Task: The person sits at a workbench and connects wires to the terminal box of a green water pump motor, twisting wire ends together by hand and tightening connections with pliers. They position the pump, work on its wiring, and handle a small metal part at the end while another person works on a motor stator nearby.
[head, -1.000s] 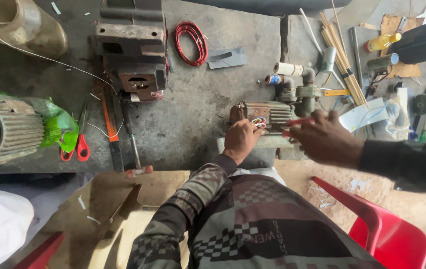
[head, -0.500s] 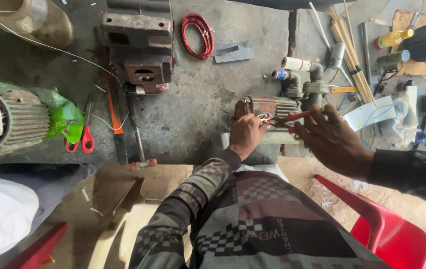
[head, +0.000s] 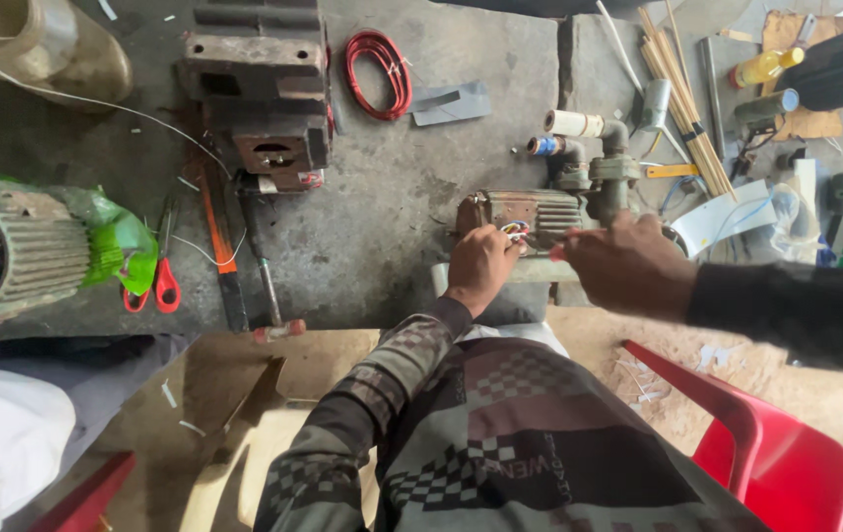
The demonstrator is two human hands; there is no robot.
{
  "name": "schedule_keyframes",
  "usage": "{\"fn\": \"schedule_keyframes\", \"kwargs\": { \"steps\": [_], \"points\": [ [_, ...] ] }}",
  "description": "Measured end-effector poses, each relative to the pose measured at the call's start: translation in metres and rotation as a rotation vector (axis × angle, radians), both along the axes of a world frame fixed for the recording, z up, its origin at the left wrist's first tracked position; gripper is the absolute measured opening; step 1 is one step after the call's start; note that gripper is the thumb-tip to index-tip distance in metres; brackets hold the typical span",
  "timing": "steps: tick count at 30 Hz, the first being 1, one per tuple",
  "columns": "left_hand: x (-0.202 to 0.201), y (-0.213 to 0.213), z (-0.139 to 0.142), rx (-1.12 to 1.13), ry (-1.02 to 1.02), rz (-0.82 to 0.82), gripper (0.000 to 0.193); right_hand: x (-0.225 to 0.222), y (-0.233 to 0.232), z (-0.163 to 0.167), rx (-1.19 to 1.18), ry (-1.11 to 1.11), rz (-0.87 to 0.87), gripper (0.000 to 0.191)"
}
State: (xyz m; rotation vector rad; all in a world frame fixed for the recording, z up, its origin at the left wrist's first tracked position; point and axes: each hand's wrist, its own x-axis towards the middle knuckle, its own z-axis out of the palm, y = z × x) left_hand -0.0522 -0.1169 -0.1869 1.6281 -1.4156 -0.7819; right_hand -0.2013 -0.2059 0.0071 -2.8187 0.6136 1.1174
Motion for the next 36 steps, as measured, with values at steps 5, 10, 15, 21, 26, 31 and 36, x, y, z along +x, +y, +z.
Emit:
{"fn": "schedule_keyframes", "kwargs": {
  "steps": [5, 10, 15, 21, 26, 31, 36],
  "points": [
    [0.003, 0.0, 0.001, 0.009, -0.014, -0.014, 0.027, -0.002, -0.01, -0.005, 0.154, 0.13, 0.069, 0.043],
    [0.006, -0.001, 0.006, 0.002, 0.037, -0.021, 0.025, 0.002, 0.02, 0.021, -0.185, -0.08, 0.027, 0.044],
    [0.006, 0.0, 0.005, -0.005, 0.0, -0.024, 0.027, 0.012, 0.027, 0.031, -0.254, -0.121, 0.074, 0.044],
    [0.004, 0.001, 0.004, -0.006, 0.023, 0.001, 0.026, 0.011, 0.028, 0.033, -0.304, -0.055, 0.154, 0.041],
    [0.003, 0.0, 0.003, -0.01, 0.011, 0.001, 0.028, 0.015, 0.023, 0.032, -0.311, -0.064, 0.183, 0.044],
    [0.003, 0.0, 0.002, -0.015, 0.024, -0.009, 0.026, 0.019, 0.025, 0.035, -0.413, -0.113, 0.326, 0.058],
    [0.003, 0.0, 0.0, 0.004, 0.012, -0.01, 0.026, 0.023, 0.028, 0.04, -0.406, -0.094, 0.348, 0.047]
  ]
}}
